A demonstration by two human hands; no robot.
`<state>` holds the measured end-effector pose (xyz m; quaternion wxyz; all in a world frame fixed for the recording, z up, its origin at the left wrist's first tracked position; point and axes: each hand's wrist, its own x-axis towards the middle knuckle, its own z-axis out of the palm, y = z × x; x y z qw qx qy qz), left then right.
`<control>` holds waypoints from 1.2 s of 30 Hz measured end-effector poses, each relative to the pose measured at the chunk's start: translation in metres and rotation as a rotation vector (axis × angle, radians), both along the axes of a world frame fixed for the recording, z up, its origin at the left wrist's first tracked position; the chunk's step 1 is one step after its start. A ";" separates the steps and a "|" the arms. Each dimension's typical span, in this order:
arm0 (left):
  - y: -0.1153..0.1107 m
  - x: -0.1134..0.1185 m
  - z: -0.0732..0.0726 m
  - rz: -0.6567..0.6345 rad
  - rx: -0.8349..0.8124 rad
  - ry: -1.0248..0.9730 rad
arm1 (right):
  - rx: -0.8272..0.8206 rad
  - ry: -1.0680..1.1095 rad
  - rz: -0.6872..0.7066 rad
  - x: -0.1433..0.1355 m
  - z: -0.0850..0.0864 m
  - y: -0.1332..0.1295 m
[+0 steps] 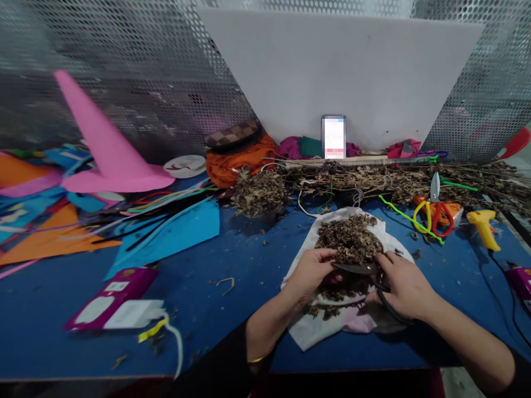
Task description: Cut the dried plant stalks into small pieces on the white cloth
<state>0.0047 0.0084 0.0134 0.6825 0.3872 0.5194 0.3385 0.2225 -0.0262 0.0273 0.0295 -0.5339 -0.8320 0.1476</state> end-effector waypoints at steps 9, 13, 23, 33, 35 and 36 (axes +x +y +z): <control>0.001 -0.003 0.001 -0.088 -0.002 -0.009 | -0.066 -0.062 -0.008 0.003 -0.006 -0.001; 0.001 -0.003 0.003 -0.087 0.002 0.002 | -0.074 -0.039 0.008 0.003 -0.006 -0.002; 0.002 0.000 -0.010 -0.136 0.003 -0.010 | -0.036 -0.052 0.023 -0.005 -0.003 -0.001; 0.008 -0.004 -0.006 -0.066 -0.055 -0.148 | -0.058 0.065 -0.032 0.002 0.005 0.001; 0.008 -0.003 -0.004 -0.033 -0.073 -0.210 | -0.019 0.076 -0.037 0.002 0.009 -0.001; 0.007 -0.003 -0.003 -0.025 -0.080 -0.232 | -0.005 0.076 -0.040 0.001 0.009 -0.003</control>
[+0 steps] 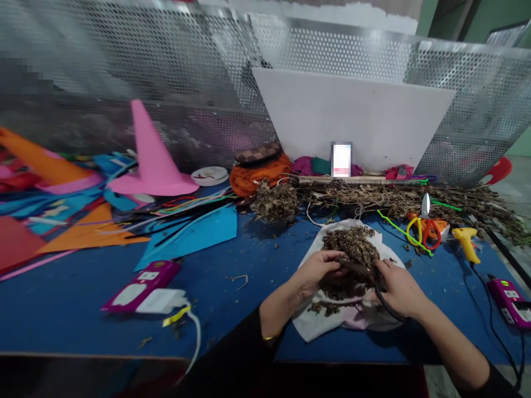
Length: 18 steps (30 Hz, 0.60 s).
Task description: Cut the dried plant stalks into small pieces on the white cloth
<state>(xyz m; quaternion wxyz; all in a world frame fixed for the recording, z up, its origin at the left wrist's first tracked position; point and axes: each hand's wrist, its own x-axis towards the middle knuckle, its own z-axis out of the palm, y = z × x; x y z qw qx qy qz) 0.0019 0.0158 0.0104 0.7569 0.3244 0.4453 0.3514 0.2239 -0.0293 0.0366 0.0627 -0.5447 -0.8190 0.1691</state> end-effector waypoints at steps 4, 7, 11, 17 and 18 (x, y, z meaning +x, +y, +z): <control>-0.002 0.002 0.003 0.007 -0.007 -0.014 | 0.028 -0.026 -0.035 -0.005 -0.004 -0.006; -0.002 0.003 0.002 0.047 0.012 0.006 | 0.064 -0.045 -0.053 -0.009 -0.008 -0.008; -0.003 0.006 0.000 0.106 0.028 0.048 | 0.066 -0.055 -0.039 -0.012 -0.007 -0.008; -0.005 0.008 -0.003 0.080 0.035 0.121 | 0.048 -0.054 -0.016 -0.008 -0.012 -0.007; -0.006 0.008 -0.003 0.083 0.037 0.121 | 0.041 -0.054 -0.014 -0.006 -0.014 -0.007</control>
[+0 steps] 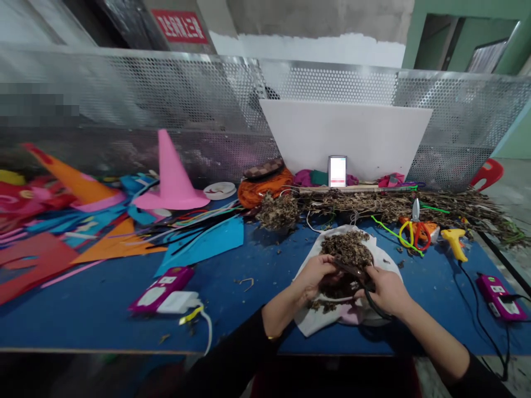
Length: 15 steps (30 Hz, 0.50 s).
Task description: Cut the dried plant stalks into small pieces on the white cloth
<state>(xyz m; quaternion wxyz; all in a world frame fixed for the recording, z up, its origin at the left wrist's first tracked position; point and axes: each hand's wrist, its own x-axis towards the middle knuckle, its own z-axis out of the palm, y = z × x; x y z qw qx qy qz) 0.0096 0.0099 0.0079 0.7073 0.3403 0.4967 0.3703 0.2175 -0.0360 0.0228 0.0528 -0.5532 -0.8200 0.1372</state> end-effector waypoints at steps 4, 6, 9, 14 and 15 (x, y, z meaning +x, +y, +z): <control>-0.002 0.000 0.002 -0.003 0.000 -0.017 | -0.022 -0.002 0.006 0.003 -0.004 0.000; -0.003 0.002 0.004 0.022 -0.002 0.001 | 0.002 0.019 0.021 0.003 -0.002 -0.002; -0.006 0.004 0.005 0.058 -0.020 0.031 | 0.060 0.046 0.022 0.002 0.002 -0.005; -0.011 0.002 -0.003 0.110 0.020 0.054 | -0.038 0.015 -0.058 0.006 0.006 -0.011; -0.012 0.001 -0.006 0.118 0.054 0.087 | -0.054 0.029 -0.045 0.009 0.008 -0.014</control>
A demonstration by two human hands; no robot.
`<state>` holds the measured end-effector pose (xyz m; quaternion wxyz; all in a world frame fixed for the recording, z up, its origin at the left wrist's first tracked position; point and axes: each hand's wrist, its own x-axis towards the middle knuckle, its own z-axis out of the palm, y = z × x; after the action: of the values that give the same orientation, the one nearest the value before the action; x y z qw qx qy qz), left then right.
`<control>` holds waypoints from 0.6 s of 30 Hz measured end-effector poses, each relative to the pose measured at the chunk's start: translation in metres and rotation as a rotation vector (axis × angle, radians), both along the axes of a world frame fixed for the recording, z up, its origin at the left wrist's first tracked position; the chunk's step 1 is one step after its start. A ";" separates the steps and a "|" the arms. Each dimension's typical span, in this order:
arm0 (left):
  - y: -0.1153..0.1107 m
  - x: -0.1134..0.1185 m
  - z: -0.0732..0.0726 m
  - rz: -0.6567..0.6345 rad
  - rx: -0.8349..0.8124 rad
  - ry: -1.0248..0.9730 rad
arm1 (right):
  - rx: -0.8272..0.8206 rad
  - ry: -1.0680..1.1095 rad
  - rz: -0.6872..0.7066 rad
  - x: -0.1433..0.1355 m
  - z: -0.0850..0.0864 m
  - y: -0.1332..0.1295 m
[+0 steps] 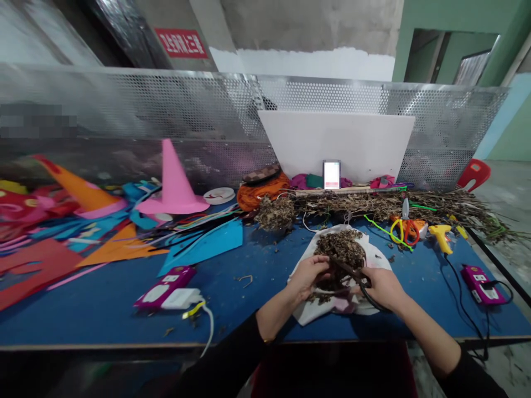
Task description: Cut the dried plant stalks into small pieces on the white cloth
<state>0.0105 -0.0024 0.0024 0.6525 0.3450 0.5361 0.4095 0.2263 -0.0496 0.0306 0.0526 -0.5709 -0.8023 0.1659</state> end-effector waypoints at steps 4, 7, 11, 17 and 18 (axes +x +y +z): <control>-0.003 -0.008 -0.004 -0.157 0.273 0.322 | 0.023 0.048 0.057 0.011 0.009 -0.016; -0.007 -0.017 0.000 -0.271 0.555 0.687 | 0.053 0.029 -0.007 0.023 0.013 -0.030; -0.010 -0.018 0.012 -0.253 0.823 1.048 | 0.042 0.164 -0.186 0.054 0.004 -0.046; 0.012 0.021 0.025 -0.328 1.126 1.120 | 0.169 0.063 -0.561 0.107 -0.028 -0.050; 0.015 0.027 0.025 -0.365 1.154 1.124 | 0.194 0.000 -0.600 0.111 -0.031 -0.049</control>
<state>0.0377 0.0128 0.0274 0.0636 0.8611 0.4232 0.2744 0.3376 -0.0983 -0.0003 0.1533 -0.7744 -0.6103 0.0659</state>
